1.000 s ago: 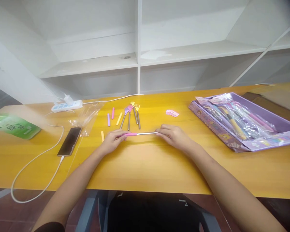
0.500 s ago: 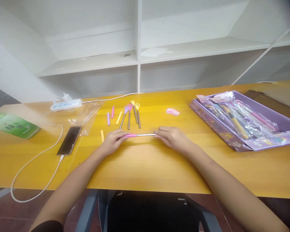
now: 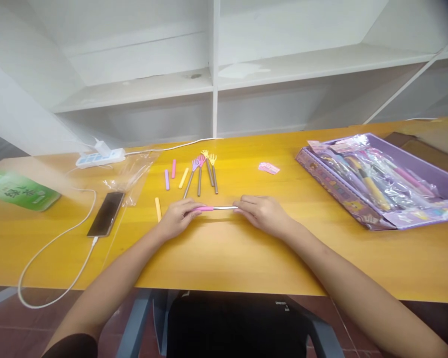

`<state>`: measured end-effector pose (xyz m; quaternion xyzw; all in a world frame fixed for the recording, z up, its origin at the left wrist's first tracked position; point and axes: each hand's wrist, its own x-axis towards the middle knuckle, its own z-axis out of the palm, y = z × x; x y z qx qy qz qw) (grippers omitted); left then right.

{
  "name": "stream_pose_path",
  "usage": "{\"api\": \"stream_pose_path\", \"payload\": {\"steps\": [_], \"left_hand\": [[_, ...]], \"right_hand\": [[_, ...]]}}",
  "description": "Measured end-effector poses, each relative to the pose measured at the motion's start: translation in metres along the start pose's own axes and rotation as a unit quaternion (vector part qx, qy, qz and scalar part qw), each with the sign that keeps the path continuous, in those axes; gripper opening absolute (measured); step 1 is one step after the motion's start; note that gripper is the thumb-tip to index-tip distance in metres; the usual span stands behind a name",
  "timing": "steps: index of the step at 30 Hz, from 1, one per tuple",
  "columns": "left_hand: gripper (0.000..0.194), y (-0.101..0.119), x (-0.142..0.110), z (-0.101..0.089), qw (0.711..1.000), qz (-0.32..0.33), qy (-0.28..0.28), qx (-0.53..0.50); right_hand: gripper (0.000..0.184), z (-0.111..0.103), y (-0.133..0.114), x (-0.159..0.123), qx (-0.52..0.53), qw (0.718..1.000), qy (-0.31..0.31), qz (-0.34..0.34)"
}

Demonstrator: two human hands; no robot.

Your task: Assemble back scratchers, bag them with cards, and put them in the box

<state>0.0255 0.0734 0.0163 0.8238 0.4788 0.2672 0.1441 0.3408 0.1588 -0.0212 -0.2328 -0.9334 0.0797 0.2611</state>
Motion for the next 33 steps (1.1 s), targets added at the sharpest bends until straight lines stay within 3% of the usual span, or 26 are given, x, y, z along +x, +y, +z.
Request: {"api": "stream_pose_path", "payload": {"steps": [7,13,25,33], "left_hand": [[0.034,-0.012,0.003,-0.014,0.983,0.013,0.002,0.183],[0.037,-0.013,-0.004,-0.014,0.968,0.031,-0.039,0.245],[0.024,-0.009,-0.011,-0.007,0.966,0.105,-0.014,0.234],[0.028,0.002,-0.013,0.005,0.966,0.103,-0.022,0.234]], "right_hand": [[0.037,-0.015,0.023,0.001,0.022,0.999,-0.014,0.038],[0.032,-0.017,0.024,-0.003,0.028,0.999,-0.035,0.026],[0.029,-0.006,0.012,-0.007,0.074,0.997,-0.021,-0.008],[0.029,-0.001,-0.005,-0.003,0.06,0.998,-0.009,-0.022]]}}
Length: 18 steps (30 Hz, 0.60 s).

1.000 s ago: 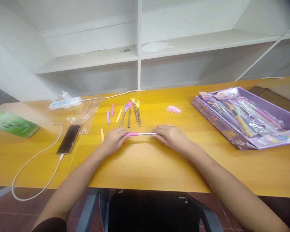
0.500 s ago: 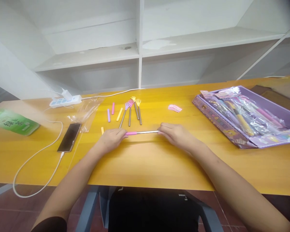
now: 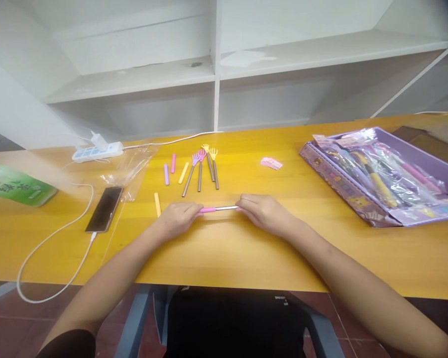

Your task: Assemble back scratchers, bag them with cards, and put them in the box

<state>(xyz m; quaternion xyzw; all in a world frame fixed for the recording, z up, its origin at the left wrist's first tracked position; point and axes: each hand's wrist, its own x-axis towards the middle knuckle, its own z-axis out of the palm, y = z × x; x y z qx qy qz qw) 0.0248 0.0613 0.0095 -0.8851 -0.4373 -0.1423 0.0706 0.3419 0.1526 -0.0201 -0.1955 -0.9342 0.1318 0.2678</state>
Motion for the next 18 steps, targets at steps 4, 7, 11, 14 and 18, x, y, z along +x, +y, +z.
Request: {"api": "stream_pose_path", "payload": {"steps": [4,7,11,14,18], "left_hand": [[0.027,0.004,0.002,0.001,1.0,0.002,0.003,-0.004],[0.027,0.006,0.002,0.002,1.0,0.002,0.003,-0.007],[0.025,0.008,0.003,0.003,1.0,0.009,0.008,-0.019],[0.024,0.01,0.002,0.005,1.0,0.011,0.004,-0.023],[0.027,0.01,-0.002,0.011,0.999,0.004,0.0,-0.04]], "right_hand": [[0.029,0.003,-0.003,0.001,-0.004,1.0,0.004,-0.004],[0.029,0.006,-0.005,0.001,0.003,1.0,-0.001,-0.004],[0.029,0.01,-0.007,0.002,-0.002,1.0,0.005,-0.009],[0.029,0.012,-0.008,0.001,-0.002,1.0,0.012,-0.019],[0.027,0.017,-0.01,0.0,0.012,1.0,0.008,-0.016]]}}
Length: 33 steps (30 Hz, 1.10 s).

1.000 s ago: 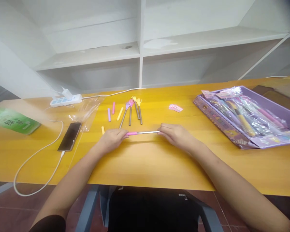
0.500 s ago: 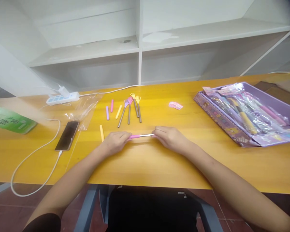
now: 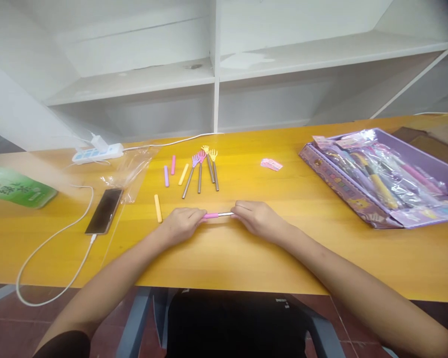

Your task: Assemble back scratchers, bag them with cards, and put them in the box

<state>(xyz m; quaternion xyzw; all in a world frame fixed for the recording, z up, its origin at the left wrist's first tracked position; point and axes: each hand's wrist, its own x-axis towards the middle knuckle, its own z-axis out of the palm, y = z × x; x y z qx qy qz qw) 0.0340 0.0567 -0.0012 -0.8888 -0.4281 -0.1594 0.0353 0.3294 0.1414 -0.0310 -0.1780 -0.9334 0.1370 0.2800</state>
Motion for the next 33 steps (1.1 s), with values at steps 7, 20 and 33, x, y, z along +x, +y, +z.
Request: {"api": "stream_pose_path", "payload": {"steps": [7,20,33], "left_hand": [[0.03,0.0,-0.006,0.007,0.999,-0.013,-0.007,-0.048],[0.025,0.005,-0.002,0.004,0.999,-0.011,-0.039,-0.007],[0.022,0.046,0.018,0.009,0.968,-0.059,-0.218,0.108]], "right_hand": [[0.028,0.009,-0.006,-0.003,0.029,0.999,-0.007,0.013],[0.034,0.007,-0.011,-0.001,0.019,1.0,-0.016,0.01],[0.035,0.029,-0.023,0.011,-0.063,0.997,-0.045,0.003]]}}
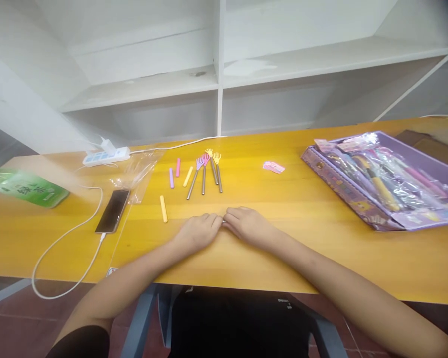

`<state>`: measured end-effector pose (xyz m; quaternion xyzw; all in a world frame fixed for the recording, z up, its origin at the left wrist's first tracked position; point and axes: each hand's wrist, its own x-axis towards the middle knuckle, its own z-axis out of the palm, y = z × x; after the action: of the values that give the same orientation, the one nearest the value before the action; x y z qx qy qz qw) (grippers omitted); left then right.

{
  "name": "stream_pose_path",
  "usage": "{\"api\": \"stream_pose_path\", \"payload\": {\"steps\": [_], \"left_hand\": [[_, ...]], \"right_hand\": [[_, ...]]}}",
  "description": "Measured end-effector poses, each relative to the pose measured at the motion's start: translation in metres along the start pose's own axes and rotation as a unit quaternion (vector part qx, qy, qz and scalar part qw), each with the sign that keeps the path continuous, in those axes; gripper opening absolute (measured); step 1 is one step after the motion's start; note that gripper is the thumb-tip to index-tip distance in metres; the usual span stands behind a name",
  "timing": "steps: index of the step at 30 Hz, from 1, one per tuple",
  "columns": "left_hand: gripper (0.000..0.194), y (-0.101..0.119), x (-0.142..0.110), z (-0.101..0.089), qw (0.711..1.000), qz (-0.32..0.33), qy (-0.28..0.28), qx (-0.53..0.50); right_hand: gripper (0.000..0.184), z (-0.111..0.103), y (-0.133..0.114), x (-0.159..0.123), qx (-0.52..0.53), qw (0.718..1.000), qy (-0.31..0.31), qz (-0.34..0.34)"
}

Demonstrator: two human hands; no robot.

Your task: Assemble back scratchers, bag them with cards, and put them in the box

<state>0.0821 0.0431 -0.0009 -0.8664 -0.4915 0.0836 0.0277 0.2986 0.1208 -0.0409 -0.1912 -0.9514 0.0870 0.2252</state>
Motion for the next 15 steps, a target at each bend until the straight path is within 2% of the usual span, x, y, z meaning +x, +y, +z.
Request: {"api": "stream_pose_path", "payload": {"steps": [5,9,12,15], "left_hand": [[0.022,-0.002,0.01,0.001,0.999,-0.03,0.0,0.025],[0.023,-0.009,0.025,-0.015,0.998,-0.053,-0.006,0.037],[0.029,-0.019,0.039,-0.034,0.996,-0.078,0.002,0.036],[0.037,-0.033,0.049,-0.051,0.997,-0.073,0.013,0.035]], "right_hand": [[0.018,-0.009,-0.007,0.015,-0.003,0.99,-0.098,0.1],[0.02,-0.026,-0.001,0.039,-0.035,0.962,-0.182,0.201],[0.025,-0.04,0.008,0.057,-0.059,0.952,-0.186,0.236],[0.033,-0.053,0.016,0.069,-0.082,0.95,-0.173,0.247]]}}
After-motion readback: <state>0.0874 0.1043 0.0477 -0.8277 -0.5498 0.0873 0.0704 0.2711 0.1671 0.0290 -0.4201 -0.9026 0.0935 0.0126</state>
